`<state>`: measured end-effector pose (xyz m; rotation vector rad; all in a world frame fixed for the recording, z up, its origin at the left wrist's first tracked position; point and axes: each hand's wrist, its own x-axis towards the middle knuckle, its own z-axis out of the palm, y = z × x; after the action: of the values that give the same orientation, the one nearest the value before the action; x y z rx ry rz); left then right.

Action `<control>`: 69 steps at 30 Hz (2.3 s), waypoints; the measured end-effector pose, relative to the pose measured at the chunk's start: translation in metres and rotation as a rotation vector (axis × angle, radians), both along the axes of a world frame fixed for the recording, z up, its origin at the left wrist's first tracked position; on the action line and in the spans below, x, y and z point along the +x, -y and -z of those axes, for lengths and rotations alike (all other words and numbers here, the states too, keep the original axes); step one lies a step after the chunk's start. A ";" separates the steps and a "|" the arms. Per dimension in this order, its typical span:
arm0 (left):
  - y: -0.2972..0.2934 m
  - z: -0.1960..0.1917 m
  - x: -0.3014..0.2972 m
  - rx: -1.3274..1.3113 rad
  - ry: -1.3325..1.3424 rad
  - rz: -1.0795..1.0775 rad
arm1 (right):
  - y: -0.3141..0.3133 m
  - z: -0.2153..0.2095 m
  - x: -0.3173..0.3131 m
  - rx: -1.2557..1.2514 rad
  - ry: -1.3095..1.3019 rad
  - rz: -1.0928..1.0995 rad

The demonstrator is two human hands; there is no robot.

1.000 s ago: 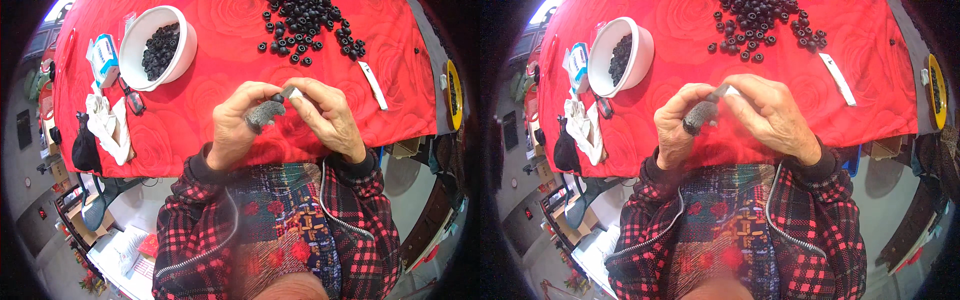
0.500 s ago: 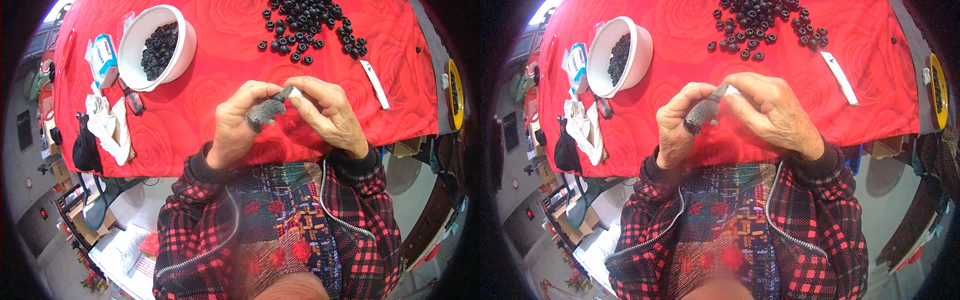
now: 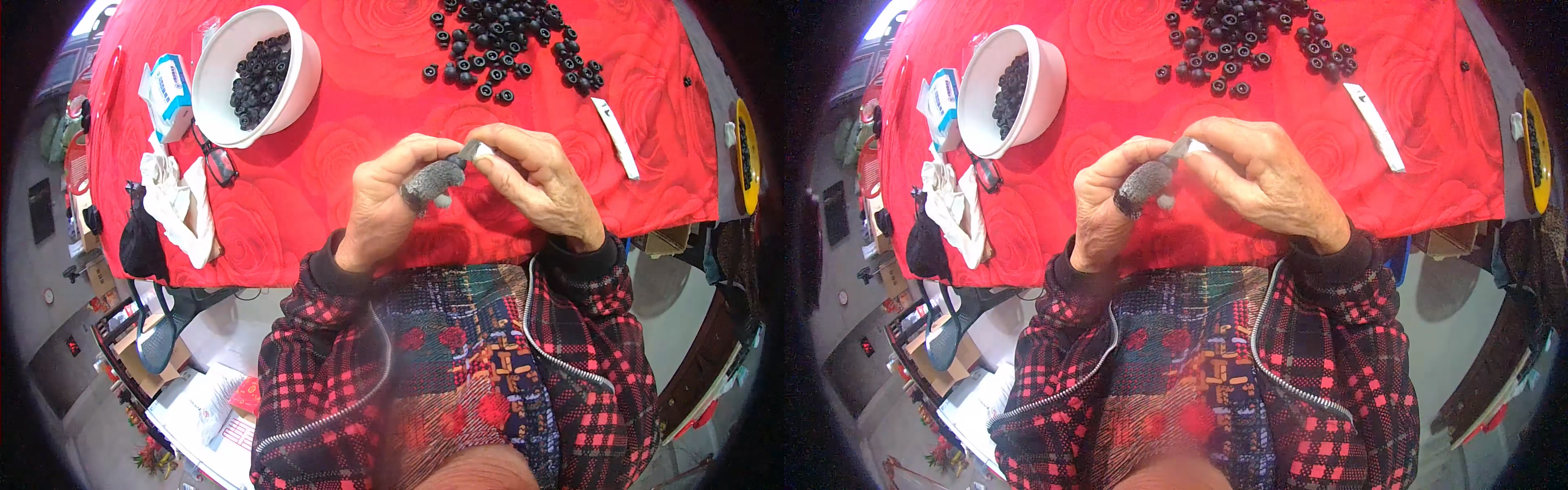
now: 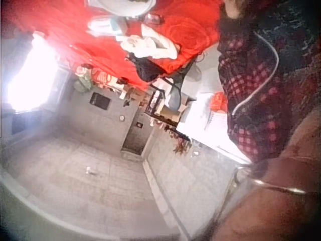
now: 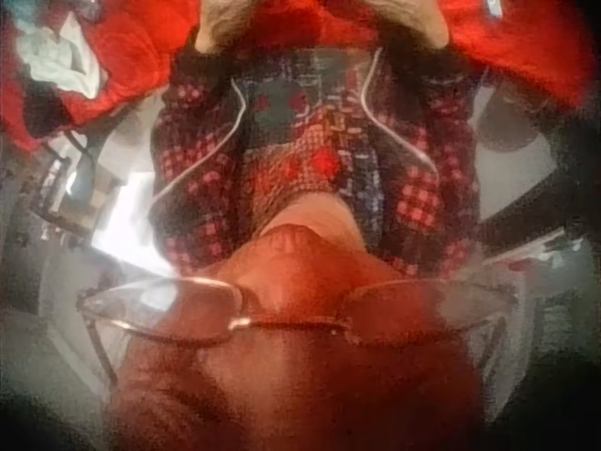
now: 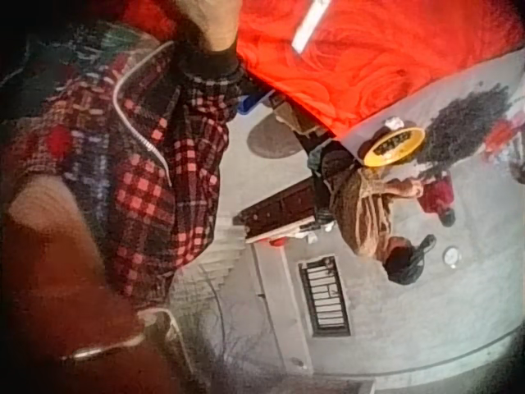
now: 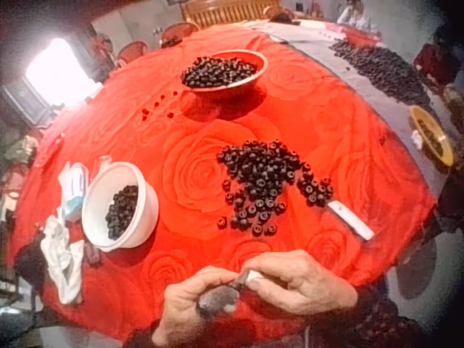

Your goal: The person sits at a table covered with a red cloth and repeatedly picks up small black beads. Using a small white tool, they rub the surface of each bead individually. The person handles the beads one at a time, rotating them in their hands while applying the tool, and then places them back on the table.

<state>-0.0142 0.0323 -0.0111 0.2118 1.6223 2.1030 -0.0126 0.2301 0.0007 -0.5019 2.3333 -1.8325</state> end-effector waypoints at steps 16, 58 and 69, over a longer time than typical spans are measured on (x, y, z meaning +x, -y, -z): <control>0.018 0.021 -0.005 0.277 0.157 -0.178 | -0.010 0.024 0.014 -0.082 0.090 -0.513; 0.039 -0.025 -0.073 -0.865 -1.200 -0.307 | 0.011 0.038 0.008 0.235 -0.532 0.297; -0.006 0.028 -0.116 -0.766 -1.098 0.032 | 0.012 0.037 0.009 0.237 -0.493 0.330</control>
<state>-0.1304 0.0380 -0.0391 1.2418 2.8272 1.1527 -0.0041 0.2179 -0.0365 -0.6247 3.0782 -1.6592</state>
